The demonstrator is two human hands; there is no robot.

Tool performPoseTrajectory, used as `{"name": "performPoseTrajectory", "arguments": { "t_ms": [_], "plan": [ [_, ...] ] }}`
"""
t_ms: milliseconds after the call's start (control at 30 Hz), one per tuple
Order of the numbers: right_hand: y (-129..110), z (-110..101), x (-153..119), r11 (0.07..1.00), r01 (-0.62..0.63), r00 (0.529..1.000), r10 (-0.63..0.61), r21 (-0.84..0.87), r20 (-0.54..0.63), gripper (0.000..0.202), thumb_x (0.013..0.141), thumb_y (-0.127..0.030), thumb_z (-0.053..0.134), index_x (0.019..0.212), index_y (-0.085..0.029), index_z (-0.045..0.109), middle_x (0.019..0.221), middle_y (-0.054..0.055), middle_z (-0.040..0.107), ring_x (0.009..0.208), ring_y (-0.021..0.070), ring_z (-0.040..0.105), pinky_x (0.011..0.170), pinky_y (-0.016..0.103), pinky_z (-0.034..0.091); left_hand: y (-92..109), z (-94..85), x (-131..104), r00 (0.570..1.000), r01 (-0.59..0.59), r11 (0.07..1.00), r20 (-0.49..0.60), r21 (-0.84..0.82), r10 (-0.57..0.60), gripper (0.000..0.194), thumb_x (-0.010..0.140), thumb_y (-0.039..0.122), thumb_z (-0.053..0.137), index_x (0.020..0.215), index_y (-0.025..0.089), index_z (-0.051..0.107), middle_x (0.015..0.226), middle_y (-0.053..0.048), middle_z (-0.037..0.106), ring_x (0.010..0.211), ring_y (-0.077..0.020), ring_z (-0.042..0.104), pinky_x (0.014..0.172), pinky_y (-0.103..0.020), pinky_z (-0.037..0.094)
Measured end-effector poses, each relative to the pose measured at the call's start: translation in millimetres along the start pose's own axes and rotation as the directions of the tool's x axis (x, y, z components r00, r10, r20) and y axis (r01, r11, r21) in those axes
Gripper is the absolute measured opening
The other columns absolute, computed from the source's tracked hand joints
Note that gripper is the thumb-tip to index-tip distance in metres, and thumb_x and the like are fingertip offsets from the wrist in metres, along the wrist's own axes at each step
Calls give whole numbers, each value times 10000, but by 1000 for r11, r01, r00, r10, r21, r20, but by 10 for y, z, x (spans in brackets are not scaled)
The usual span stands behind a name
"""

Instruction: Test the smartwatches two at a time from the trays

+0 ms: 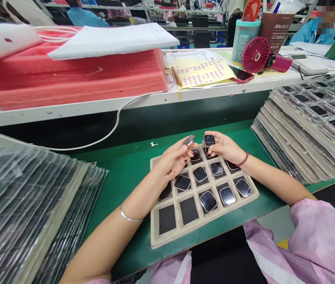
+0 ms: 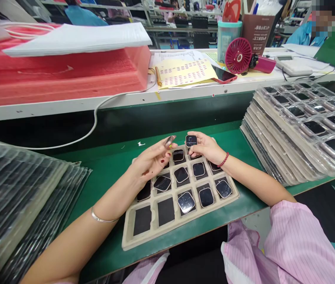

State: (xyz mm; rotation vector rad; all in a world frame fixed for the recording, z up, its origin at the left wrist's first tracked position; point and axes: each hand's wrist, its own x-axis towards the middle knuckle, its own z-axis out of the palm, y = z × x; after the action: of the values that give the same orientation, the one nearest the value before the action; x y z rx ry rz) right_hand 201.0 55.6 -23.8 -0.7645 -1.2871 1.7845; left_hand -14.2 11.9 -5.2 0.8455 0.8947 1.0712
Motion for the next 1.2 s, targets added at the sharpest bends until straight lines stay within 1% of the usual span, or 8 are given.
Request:
{"name": "performPoseTrajectory", "arguments": {
  "t_ms": [100,267,400,467,567,700,833,1200],
  "plan": [
    [-107,-29,24,966,-156,988,153,207,33,325,974,-404,521,1166,-149,585,987,86,741,613,106,676,559,197,593,39,-71,33,999,38,998,24,-46,-37,513,871,604,573,1102,162,690,1044,-123,736,657,-139,656,496,-218,501],
    [-239,-50,35,872,-299,954,282,387,100,650,1034,-549,153,1086,-98,619,826,116,760,530,132,664,486,220,568,53,-139,58,998,50,998,46,-38,-48,652,871,715,463,1086,149,704,953,-141,749,658,-184,675,523,-270,529],
    [-228,-48,14,896,-263,965,238,358,113,473,999,-526,347,1093,-133,593,892,99,766,573,130,679,514,218,578,53,-87,34,998,45,997,34,-70,-43,599,798,688,603,1038,149,705,884,-117,745,621,-161,658,520,-255,519],
    [-183,-35,1,935,-200,978,173,294,118,284,917,-397,557,1082,-167,564,956,73,761,632,123,695,552,207,588,32,-25,15,1000,30,999,11,-25,-29,497,727,533,757,1043,159,672,878,-87,739,611,-137,654,505,-219,494],
    [-86,-1,-10,990,-55,994,41,130,104,398,735,-167,714,1080,-200,518,991,24,736,701,108,698,609,193,594,-35,66,-10,999,-29,989,-23,148,32,546,623,237,834,1106,184,583,923,-48,728,697,-142,693,517,-182,470],
    [9,51,-30,980,124,988,-108,-156,112,557,704,-119,684,1214,-211,478,1015,23,700,737,118,674,625,228,594,-124,113,-30,980,-179,929,-26,324,198,613,639,167,757,1205,195,524,1056,-67,703,821,-173,711,614,-221,514],
    [21,74,-60,905,201,979,-171,-375,111,399,766,-171,617,1150,-173,508,908,19,668,636,112,613,598,261,567,-141,105,-40,974,-209,891,1,403,228,529,716,229,696,1224,170,561,962,-66,695,788,-189,704,614,-251,511],
    [16,77,-70,897,239,970,-201,-371,139,350,756,-174,607,1091,-169,508,902,12,663,609,88,605,597,241,559,-100,133,-67,970,-221,879,1,423,243,466,716,195,653,1176,155,590,907,-46,701,728,-164,701,548,-215,468]
  ]
}}
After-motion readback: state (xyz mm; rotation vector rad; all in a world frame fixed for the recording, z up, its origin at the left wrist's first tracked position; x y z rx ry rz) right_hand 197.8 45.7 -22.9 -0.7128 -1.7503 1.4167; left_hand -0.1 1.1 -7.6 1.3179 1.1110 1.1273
